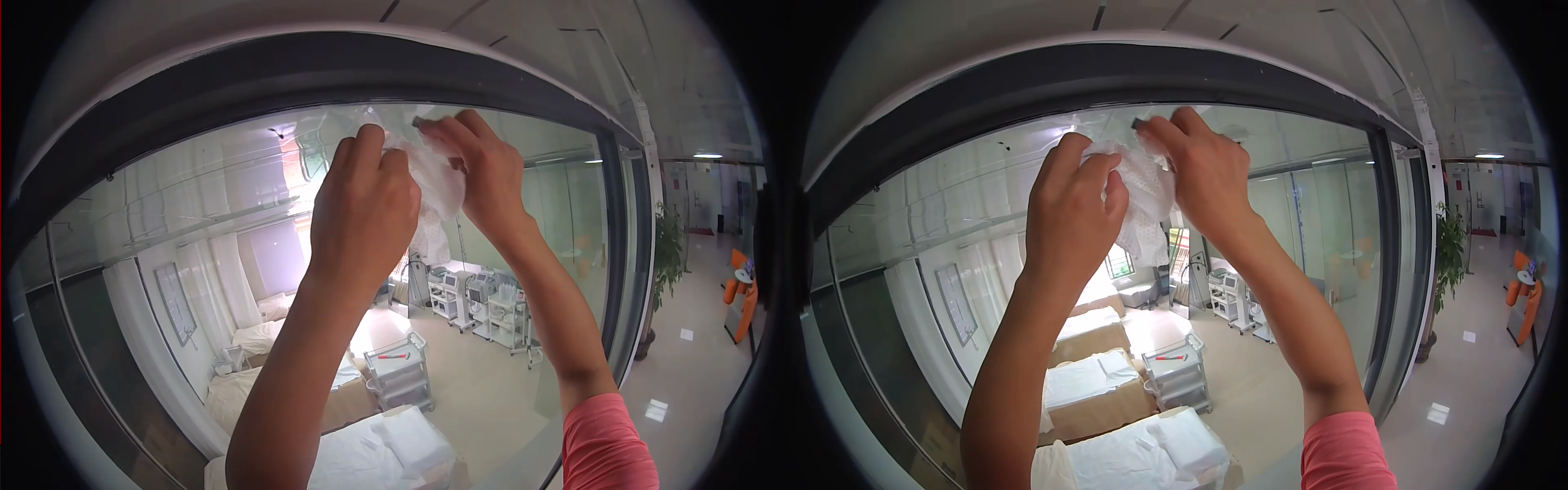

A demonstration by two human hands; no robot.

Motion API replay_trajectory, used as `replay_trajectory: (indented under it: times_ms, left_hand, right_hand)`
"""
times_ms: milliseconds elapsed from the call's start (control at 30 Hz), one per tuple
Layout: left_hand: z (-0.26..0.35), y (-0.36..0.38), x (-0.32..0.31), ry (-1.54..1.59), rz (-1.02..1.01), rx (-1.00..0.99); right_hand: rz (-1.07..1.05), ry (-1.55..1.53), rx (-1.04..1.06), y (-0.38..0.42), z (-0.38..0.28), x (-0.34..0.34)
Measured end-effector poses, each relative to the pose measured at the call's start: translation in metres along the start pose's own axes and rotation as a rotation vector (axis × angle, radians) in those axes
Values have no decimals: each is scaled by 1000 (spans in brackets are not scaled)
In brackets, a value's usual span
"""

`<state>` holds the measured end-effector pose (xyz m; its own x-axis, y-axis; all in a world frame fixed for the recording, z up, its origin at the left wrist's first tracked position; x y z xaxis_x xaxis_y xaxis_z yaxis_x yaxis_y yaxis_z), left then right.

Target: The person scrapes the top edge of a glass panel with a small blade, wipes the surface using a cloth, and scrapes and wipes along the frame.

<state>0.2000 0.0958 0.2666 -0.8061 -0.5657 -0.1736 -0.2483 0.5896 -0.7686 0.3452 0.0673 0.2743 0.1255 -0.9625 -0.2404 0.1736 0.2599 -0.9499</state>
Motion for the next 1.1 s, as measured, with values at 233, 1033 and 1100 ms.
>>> replay_trajectory:
  times_ms: [233, 1033, 1100]
  left_hand:
    - [-3, 1, 0, 51, -20, 72]
    - [-3, 2, 0, 107, -33, 109]
    - [-2, 1, -1, 107, -21, 109]
  right_hand:
    - [-37, 26, -6, -1, -7, 2]
    - [-127, 22, 4, 6, -2, 9]
    - [-111, 22, 9, 6, 1, 11]
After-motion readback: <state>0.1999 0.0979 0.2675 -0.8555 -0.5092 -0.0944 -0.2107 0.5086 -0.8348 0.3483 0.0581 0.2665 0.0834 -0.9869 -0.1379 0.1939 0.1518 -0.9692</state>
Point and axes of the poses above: each hand's wrist, its own y-axis away from the middle knuckle, its own x-axis out of the back of the hand, z = x × y, the point moved 3 cm from there along -y, towards the middle knuckle, and after that the axes turned 3 degrees about -x, right-handed, at the moved point
